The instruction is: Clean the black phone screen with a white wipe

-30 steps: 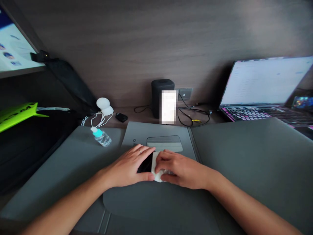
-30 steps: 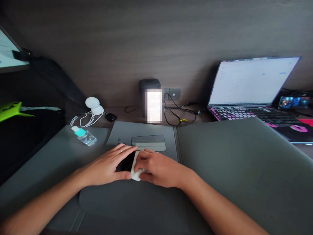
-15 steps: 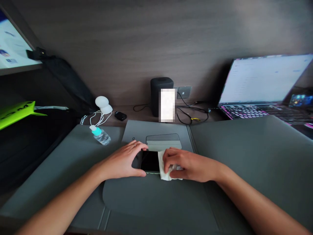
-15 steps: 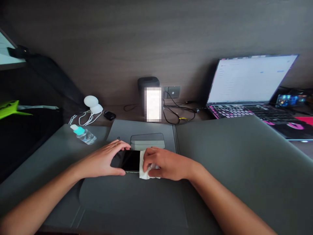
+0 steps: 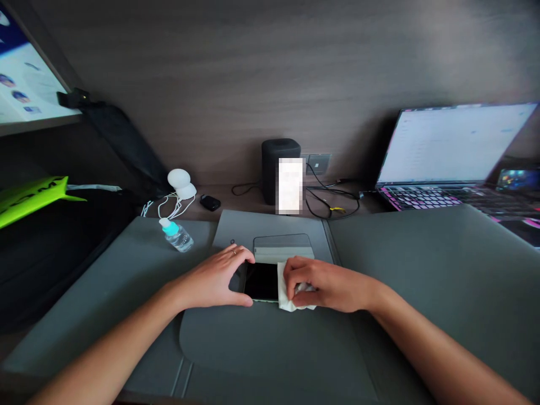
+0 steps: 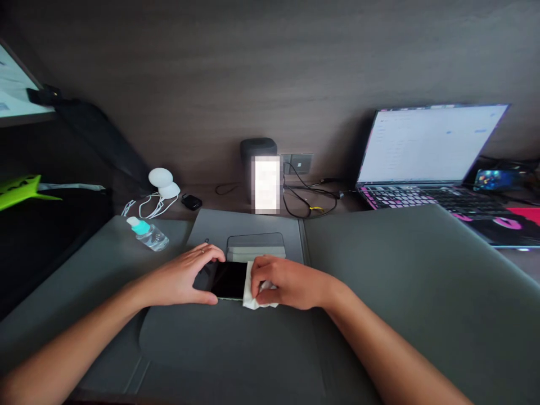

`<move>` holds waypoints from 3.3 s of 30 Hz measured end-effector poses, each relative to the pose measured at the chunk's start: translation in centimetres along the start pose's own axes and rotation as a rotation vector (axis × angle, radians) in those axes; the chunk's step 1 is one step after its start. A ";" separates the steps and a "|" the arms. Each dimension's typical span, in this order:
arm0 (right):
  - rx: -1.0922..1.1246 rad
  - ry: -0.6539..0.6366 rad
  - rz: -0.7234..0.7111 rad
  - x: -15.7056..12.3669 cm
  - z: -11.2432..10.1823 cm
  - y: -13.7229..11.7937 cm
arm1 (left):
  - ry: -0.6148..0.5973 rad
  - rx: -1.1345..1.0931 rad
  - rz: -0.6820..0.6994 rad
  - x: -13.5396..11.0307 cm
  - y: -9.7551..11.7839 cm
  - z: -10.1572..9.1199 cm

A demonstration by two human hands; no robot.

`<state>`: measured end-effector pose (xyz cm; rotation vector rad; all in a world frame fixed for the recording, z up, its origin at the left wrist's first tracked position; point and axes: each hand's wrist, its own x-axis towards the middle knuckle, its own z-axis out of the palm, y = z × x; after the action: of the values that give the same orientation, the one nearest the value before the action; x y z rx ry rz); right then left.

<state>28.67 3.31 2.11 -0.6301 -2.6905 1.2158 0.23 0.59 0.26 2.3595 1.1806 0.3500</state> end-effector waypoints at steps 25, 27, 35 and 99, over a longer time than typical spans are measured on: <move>-0.002 -0.017 0.015 0.0 -0.1 0.5 | -0.020 -0.005 -0.002 0.2 0.1 0.2; -0.008 0.013 0.033 -0.3 -0.4 0.4 | -0.021 -0.009 0.001 0.2 0.0 0.2; 0.012 -0.059 0.085 -0.8 -0.7 0.1 | -0.020 0.001 0.004 0.1 -0.2 0.2; -0.054 -0.035 -0.046 0.2 0.3 0.1 | -0.010 -0.004 0.014 0.1 -0.3 0.2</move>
<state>28.45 3.24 1.85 -0.5552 -2.7589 1.1569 0.21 0.74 -0.06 2.3643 1.1586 0.3444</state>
